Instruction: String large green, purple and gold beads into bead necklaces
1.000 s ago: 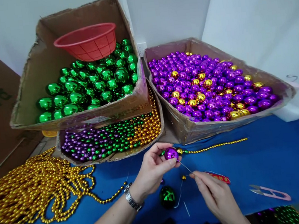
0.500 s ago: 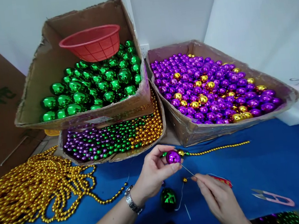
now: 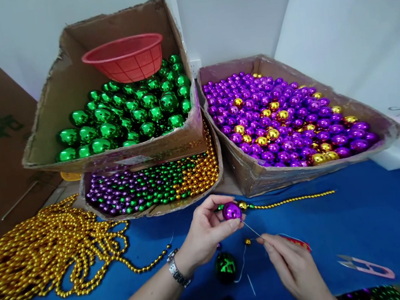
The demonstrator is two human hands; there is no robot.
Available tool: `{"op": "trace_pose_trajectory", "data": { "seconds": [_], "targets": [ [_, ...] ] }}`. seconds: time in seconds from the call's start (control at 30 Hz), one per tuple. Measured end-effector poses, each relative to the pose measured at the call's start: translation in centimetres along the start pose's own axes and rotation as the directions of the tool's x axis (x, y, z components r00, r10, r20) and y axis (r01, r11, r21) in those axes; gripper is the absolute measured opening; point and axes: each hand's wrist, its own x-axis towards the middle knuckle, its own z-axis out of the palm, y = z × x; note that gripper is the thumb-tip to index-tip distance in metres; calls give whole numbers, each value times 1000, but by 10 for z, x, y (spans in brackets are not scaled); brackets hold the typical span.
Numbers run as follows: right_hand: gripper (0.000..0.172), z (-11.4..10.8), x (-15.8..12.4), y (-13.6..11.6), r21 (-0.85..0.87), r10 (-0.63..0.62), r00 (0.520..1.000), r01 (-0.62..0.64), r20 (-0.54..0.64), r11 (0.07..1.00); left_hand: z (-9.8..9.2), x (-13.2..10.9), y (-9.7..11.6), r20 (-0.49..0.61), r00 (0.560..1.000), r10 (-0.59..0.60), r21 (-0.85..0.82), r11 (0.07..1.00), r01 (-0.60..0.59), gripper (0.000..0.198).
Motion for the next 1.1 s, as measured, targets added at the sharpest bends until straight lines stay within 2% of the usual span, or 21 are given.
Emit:
{"op": "trace_pose_trajectory", "data": {
  "seconds": [0.33,0.5,0.67,0.77,0.83,0.93,1.0,1.03,1.07,1.1],
  "targets": [
    [24,0,3,-2,-47,-36,999,35,-17,998,-3,0,1,-15,999,-38,-24,999,38,36],
    [24,0,4,-4,-25,-25,1000,25,4,999,-3,-1,3,-23,1000,-7,-17,1000,7,37],
    [25,0,4,-5,-13,-27,1000,27,10,1000,-1,-2,0,-8,1000,-26,-31,999,26,37],
    [24,1,7,-8,10,-31,999,31,7,999,2,-5,-4,35,999,-33,8,999,32,38],
    [23,1,9,-11,14,-26,1000,26,-7,1000,4,-8,-2,117,991,-69,83,995,59,39],
    [22,0,10,-11,-9,-19,998,18,-51,1000,-1,-8,14,236,967,-99,271,962,32,48],
    [21,-1,9,-9,-25,-27,997,25,-78,999,-13,0,32,205,978,-38,483,873,-67,42],
    [21,-1,8,-7,-27,-25,996,23,-82,999,-22,7,42,160,987,16,639,760,-117,35],
    [21,-2,8,-6,-23,-20,997,19,-77,1000,-33,16,51,113,990,79,790,598,-138,29],
    [21,-1,7,-5,-17,-15,997,14,-71,1000,-44,27,58,85,987,139,921,367,-131,27]
  ]
}}
